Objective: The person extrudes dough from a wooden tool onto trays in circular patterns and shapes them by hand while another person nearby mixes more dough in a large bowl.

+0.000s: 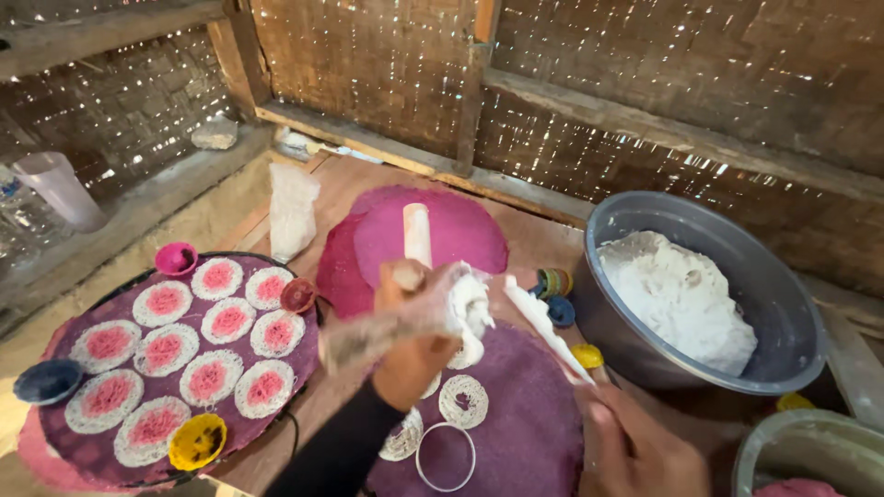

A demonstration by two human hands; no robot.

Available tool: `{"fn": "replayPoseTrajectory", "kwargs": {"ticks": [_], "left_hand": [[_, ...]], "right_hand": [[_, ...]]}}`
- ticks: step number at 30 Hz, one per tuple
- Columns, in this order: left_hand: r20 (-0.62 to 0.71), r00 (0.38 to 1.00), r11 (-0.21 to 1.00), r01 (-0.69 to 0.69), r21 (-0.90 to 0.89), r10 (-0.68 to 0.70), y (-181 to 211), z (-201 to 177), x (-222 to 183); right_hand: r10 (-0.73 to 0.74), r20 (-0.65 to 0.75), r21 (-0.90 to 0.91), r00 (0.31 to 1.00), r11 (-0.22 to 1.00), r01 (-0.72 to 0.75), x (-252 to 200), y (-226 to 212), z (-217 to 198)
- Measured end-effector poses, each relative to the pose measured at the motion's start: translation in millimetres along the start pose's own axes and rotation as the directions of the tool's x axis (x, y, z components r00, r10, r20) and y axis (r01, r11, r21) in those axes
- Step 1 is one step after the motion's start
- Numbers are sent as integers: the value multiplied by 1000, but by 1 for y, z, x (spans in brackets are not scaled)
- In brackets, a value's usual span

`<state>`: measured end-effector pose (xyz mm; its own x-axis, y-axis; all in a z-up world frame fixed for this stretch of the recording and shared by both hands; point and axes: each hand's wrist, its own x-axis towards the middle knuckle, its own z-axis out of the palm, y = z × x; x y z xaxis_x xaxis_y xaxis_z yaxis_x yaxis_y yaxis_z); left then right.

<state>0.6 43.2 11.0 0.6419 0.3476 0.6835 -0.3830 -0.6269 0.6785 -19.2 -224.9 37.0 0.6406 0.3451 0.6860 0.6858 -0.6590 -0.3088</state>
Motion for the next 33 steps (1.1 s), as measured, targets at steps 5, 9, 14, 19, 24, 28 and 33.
{"fn": "replayPoseTrajectory", "kwargs": {"ticks": [5, 9, 14, 19, 24, 28, 33], "left_hand": [[10, 996, 985, 86, -147, -85, 14, 32, -10], [-59, 991, 980, 109, -166, -120, 4, 42, 2], [-173, 982, 973, 34, -227, -74, -14, 30, 30], [-325, 943, 890, -92, -447, -66, -24, 0, 22], [-271, 951, 734, -75, -675, -152, -50, -38, 9], [-191, 943, 681, 47, -731, -271, -85, -58, 0], [-213, 925, 654, 48, -755, -314, -99, -78, -3]], "right_hand": [[43, -167, 161, 985, 987, -15, -26, 21, 66], [363, 149, 333, 920, 857, -392, -54, 28, 80], [271, 113, 328, 956, 898, -294, -33, 59, 36], [558, -43, -401, 829, 750, -526, 30, 197, -21], [204, 67, -737, 977, 669, -89, 41, 247, 18], [299, 391, -104, 870, 954, -282, -11, 164, 101], [-32, 517, 246, 855, 963, -112, -85, 65, 192]]}}
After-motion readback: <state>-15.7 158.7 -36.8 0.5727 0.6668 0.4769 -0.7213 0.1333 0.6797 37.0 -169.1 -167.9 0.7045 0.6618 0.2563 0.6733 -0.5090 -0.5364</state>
